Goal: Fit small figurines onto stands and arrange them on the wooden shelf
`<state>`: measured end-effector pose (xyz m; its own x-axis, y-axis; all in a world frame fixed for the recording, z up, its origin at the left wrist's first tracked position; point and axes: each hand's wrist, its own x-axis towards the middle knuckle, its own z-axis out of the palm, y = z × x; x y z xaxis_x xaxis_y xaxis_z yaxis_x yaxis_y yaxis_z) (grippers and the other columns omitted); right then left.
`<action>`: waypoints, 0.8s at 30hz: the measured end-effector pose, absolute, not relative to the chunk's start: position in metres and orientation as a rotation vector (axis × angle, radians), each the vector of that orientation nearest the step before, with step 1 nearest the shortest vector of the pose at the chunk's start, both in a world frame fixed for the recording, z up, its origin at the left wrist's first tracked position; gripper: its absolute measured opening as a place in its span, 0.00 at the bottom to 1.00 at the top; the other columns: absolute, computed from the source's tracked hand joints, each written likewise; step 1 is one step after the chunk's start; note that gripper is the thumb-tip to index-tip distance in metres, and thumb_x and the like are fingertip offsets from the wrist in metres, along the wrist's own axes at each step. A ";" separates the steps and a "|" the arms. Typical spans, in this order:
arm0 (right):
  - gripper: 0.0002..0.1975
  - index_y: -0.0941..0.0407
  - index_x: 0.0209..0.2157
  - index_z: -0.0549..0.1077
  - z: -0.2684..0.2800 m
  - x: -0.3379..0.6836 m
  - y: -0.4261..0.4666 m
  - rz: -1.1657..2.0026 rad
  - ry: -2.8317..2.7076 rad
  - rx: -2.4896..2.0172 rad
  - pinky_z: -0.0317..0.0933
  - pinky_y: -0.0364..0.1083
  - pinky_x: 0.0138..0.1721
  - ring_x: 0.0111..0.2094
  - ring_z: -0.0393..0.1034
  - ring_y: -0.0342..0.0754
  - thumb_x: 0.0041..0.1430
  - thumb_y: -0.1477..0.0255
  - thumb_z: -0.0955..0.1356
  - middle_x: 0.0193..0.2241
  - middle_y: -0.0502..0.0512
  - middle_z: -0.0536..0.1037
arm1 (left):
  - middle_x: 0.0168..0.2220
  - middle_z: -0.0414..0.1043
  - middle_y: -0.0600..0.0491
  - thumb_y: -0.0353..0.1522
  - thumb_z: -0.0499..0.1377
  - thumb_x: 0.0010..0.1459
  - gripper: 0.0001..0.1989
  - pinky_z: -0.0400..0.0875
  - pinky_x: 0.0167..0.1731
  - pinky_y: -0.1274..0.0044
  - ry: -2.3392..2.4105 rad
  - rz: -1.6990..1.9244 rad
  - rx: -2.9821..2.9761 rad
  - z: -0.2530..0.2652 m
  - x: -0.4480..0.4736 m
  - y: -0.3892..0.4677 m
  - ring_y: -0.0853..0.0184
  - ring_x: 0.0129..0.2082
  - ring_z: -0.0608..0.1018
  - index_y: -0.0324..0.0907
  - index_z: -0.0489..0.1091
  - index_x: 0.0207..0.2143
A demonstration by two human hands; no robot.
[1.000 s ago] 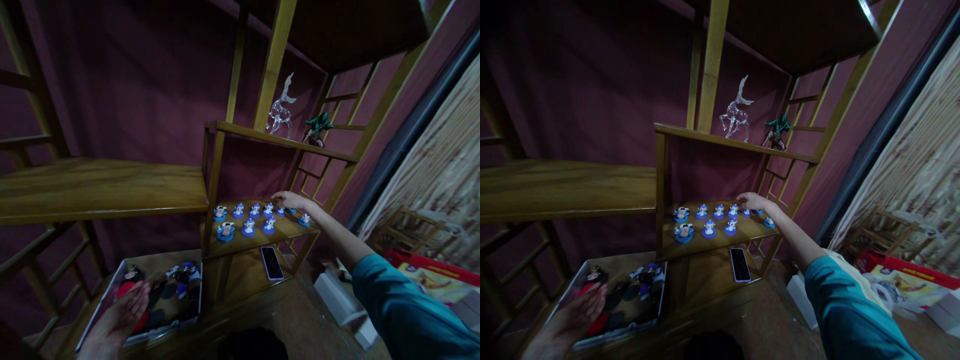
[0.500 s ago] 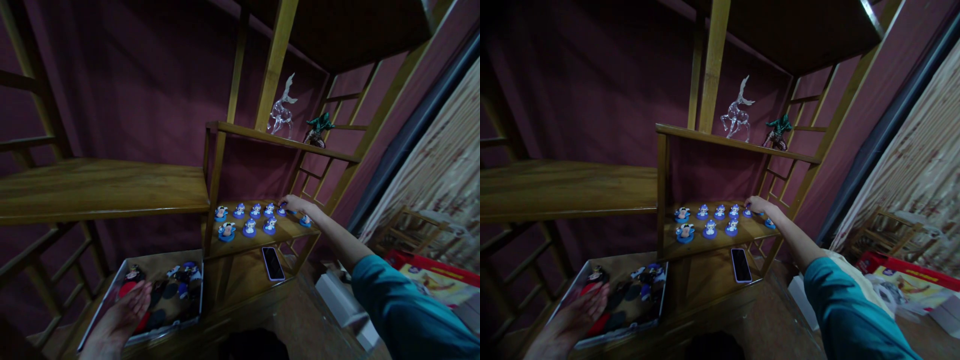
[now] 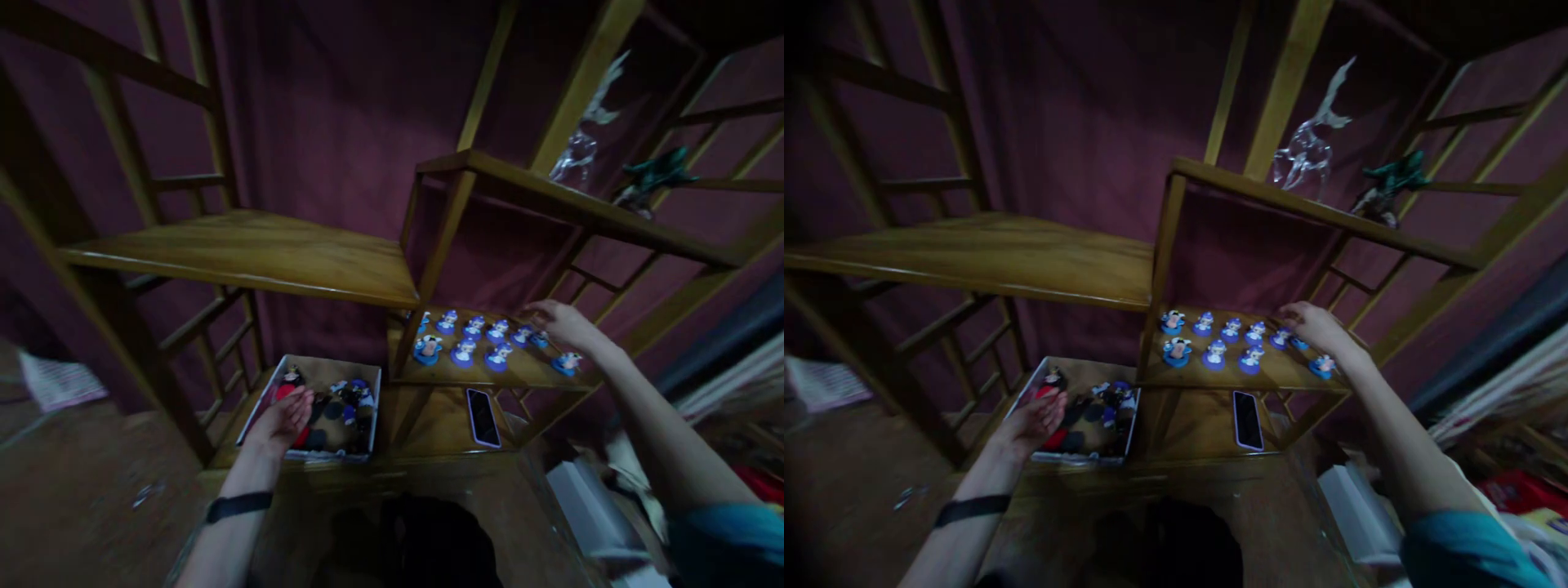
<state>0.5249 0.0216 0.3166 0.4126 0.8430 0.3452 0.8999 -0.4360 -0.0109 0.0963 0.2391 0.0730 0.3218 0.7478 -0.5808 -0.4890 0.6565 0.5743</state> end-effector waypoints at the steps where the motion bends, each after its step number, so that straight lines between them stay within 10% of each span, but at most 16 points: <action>1: 0.15 0.57 0.46 0.72 0.315 0.515 0.011 -0.453 -1.532 -2.343 0.61 0.45 0.46 0.43 0.70 0.47 0.58 0.72 0.62 0.45 0.61 0.74 | 0.29 0.74 0.51 0.19 0.54 0.53 0.08 0.72 0.27 0.82 0.932 0.843 0.303 0.074 0.095 0.239 0.72 0.26 0.77 0.37 0.68 0.33; 5: 0.13 0.42 0.44 0.71 0.289 0.452 -0.042 -0.322 -1.393 -2.029 0.61 0.50 0.51 0.47 0.68 0.51 0.57 0.60 0.63 0.45 0.54 0.75 | 0.29 0.73 0.49 0.20 0.54 0.54 0.07 0.72 0.26 0.82 0.918 0.902 0.259 0.075 0.089 0.242 0.72 0.26 0.77 0.36 0.68 0.33; 12: 0.10 0.40 0.37 0.75 0.168 0.306 -0.012 1.042 -1.603 -1.696 0.68 0.49 0.39 0.38 0.73 0.50 0.56 0.61 0.63 0.36 0.48 0.78 | 0.29 0.73 0.49 0.21 0.55 0.54 0.06 0.72 0.25 0.82 0.898 0.928 0.234 0.074 0.083 0.243 0.72 0.25 0.77 0.36 0.69 0.34; 24: 0.21 0.54 0.51 0.67 0.041 0.264 0.208 0.292 -1.668 -2.504 0.55 0.46 0.52 0.55 0.60 0.51 0.58 0.80 0.55 0.51 0.60 0.69 | 0.29 0.74 0.48 0.22 0.56 0.53 0.07 0.72 0.26 0.81 0.860 0.955 0.183 0.075 0.071 0.251 0.71 0.27 0.77 0.36 0.69 0.35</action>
<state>0.2643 0.2076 0.0411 0.3743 0.9225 -0.0940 0.8997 -0.3858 -0.2042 0.0709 0.2509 0.0754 0.2840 0.7768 -0.5621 -0.6406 0.5899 0.4915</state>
